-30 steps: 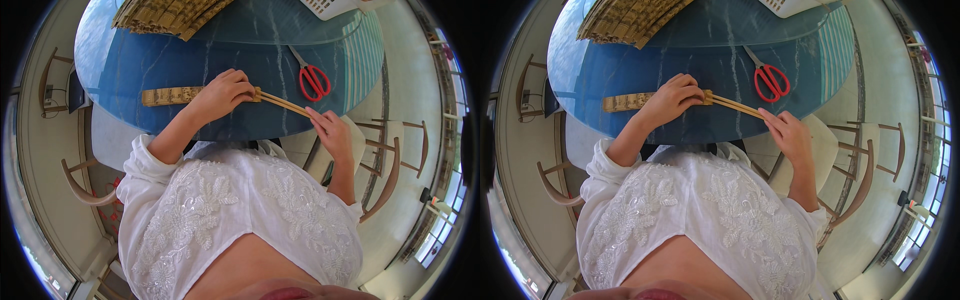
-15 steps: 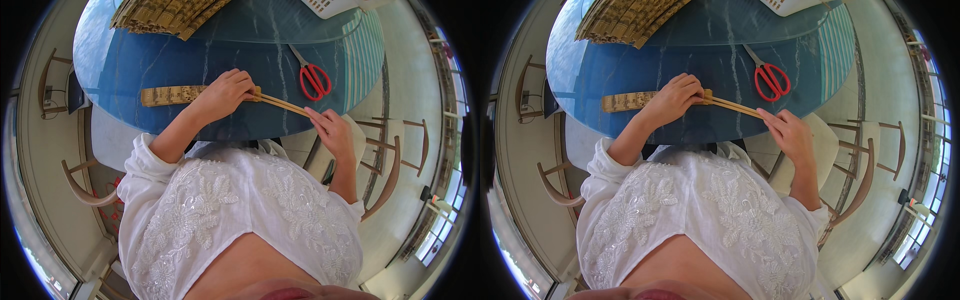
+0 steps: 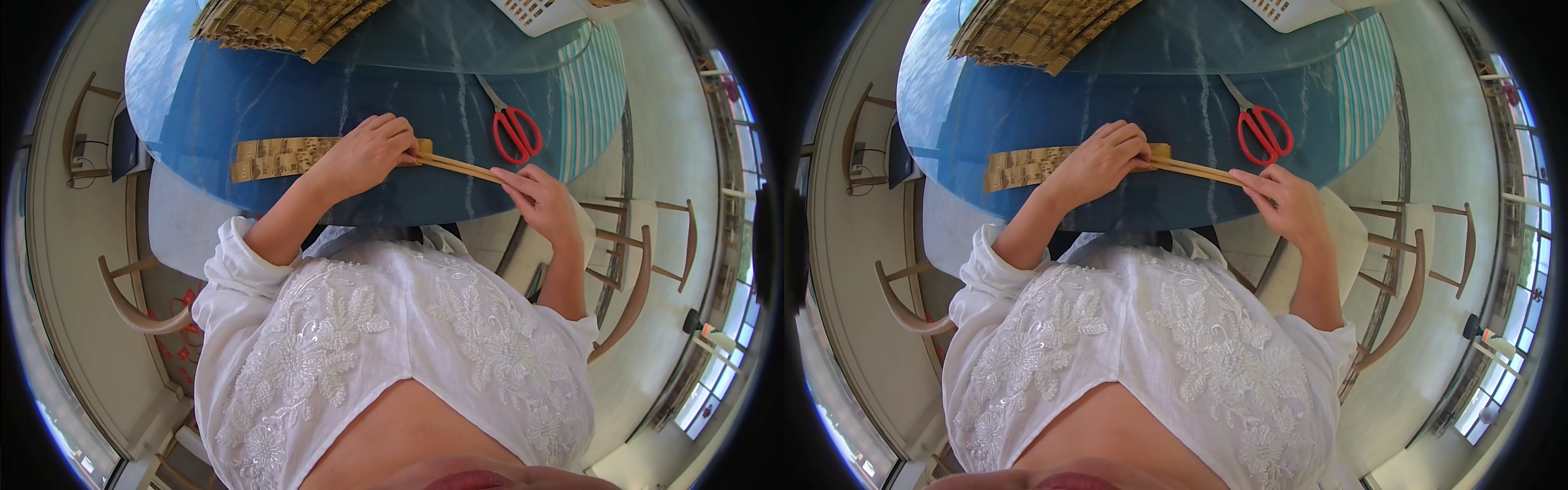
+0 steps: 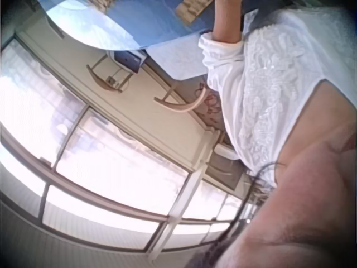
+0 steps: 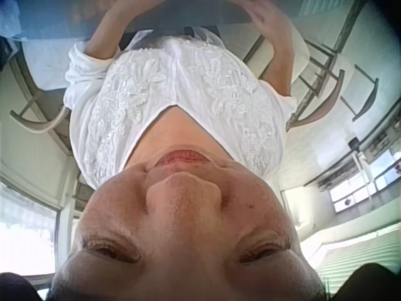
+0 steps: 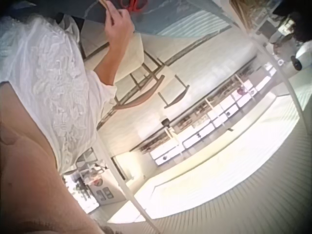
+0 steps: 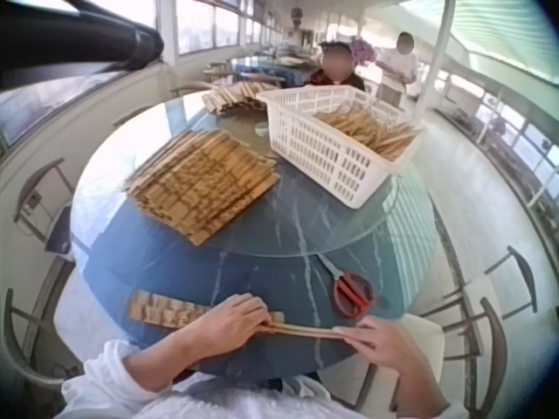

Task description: The person repeatedly picks up thin bamboo sticks from a white basket and inserts them into slots on patterned bamboo strips laid on a blue table. The person aligns and secures each stick, then places the assembled strip back on the table. Scissors are visible but not used.

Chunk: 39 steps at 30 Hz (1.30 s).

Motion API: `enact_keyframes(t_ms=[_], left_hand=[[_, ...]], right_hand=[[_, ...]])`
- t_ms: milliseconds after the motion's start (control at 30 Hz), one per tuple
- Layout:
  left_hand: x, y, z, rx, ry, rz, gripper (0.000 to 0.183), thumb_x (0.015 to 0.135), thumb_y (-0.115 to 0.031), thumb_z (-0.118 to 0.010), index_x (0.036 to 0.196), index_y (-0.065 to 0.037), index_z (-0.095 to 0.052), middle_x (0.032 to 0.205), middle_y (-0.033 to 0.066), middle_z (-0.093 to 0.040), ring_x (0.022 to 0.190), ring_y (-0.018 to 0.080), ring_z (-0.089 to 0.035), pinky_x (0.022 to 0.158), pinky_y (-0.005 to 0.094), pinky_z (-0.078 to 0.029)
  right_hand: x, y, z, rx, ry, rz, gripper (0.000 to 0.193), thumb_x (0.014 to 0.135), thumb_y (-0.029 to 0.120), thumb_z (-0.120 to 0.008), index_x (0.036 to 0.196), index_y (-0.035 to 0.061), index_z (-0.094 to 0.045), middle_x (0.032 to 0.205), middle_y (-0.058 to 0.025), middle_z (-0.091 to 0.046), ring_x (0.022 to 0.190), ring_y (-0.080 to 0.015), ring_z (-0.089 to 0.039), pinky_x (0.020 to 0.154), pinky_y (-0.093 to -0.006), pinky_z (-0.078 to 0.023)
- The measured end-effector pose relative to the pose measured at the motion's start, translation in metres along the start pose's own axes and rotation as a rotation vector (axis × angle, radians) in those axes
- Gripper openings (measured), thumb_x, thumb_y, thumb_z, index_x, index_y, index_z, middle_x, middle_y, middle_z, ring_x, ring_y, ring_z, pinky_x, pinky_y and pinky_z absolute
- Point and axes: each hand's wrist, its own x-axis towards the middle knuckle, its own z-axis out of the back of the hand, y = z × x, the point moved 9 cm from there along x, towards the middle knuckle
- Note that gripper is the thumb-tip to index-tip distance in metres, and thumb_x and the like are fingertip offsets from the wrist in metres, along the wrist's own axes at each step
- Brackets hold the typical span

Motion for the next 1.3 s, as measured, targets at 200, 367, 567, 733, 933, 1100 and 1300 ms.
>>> enact_keyframes(t_ms=[200, 367, 567, 733, 933, 1100, 1300], left_hand=[[-0.003, -0.003, 0.000, -0.029, 0.047, -0.031, 0.011, 0.088, -0.011, -0.067, 0.094, -0.003, -0.063, 0.100, 0.0071, -0.058, 0.098, 0.0267, -0.056, 0.093, 0.0370, -0.045], [-0.004, -0.004, -0.002, -0.026, 0.057, -0.046, 0.011, 0.088, -0.013, -0.068, 0.093, -0.004, -0.063, 0.100, 0.0071, -0.059, 0.098, 0.0266, -0.057, 0.091, 0.0371, -0.046], [-0.007, -0.010, 0.016, 0.014, -0.073, -0.031, 0.014, 0.088, -0.014, -0.070, 0.096, -0.005, -0.064, 0.102, 0.0069, -0.060, 0.098, 0.0259, -0.057, 0.089, 0.0370, -0.046], [-0.045, -0.017, 0.058, -0.102, -0.409, 0.150, 0.010, 0.086, -0.013, -0.073, 0.089, -0.005, -0.067, 0.085, 0.0058, -0.062, 0.076, 0.0263, -0.060, 0.067, 0.0350, -0.049], [-0.094, 0.030, 0.004, -0.802, -0.421, 0.733, 0.024, 0.099, -0.021, -0.065, 0.088, 0.000, -0.067, 0.071, 0.0025, -0.063, 0.059, 0.0063, -0.050, 0.055, 0.0224, -0.040], [-0.098, 0.029, 0.016, -1.027, -0.649, 0.637, 0.021, 0.101, -0.019, -0.063, 0.091, 0.000, -0.065, 0.078, 0.0016, -0.065, 0.065, 0.0052, -0.052, 0.059, 0.0202, -0.041], [-0.097, 0.029, 0.018, -1.055, -0.597, 0.540, 0.018, 0.100, -0.017, -0.063, 0.102, 0.001, -0.067, 0.082, 0.0008, -0.065, 0.069, 0.0048, -0.054, 0.061, 0.0202, -0.043]], right_hand=[[0.005, 0.006, 0.005, -0.005, 0.022, 0.028, 0.031, 0.086, 0.015, -0.073, 0.115, 0.0236, -0.075, 0.074, -0.0015, -0.057, 0.061, -0.0181, -0.055, 0.055, -0.0315, -0.044], [0.011, 0.008, -0.004, 0.011, -0.009, 0.091, 0.030, 0.086, 0.016, -0.073, 0.115, 0.0227, -0.075, 0.074, -0.0016, -0.056, 0.061, -0.0182, -0.055, 0.056, -0.0315, -0.044], [0.012, 0.016, -0.021, 0.017, -0.065, 0.105, 0.032, 0.085, 0.015, -0.073, 0.117, 0.0227, -0.075, 0.076, -0.0011, -0.056, 0.062, -0.0176, -0.056, 0.057, -0.0310, -0.046], [0.005, 0.020, -0.012, -0.023, -0.183, 0.045, 0.033, 0.085, 0.014, -0.075, 0.117, 0.0232, -0.075, 0.077, -0.0002, -0.059, 0.062, -0.0165, -0.057, 0.056, -0.0303, -0.047], [0.002, 0.039, -0.014, 0.062, -0.235, 0.074, 0.037, 0.082, 0.010, -0.077, 0.117, 0.0229, -0.075, 0.077, 0.0003, -0.060, 0.061, -0.0144, -0.057, 0.054, -0.0281, -0.046], [0.006, 0.055, -0.018, 0.099, -0.246, 0.116, 0.039, 0.082, 0.009, -0.077, 0.118, 0.0225, -0.075, 0.077, 0.0000, -0.060, 0.060, -0.0140, -0.056, 0.052, -0.0277, -0.044], [0.009, 0.064, -0.026, 0.174, -0.244, 0.113, 0.038, 0.083, 0.009, -0.077, 0.118, 0.0210, -0.074, 0.077, -0.0006, -0.061, 0.058, -0.0141, -0.055, 0.051, -0.0277, -0.044]])
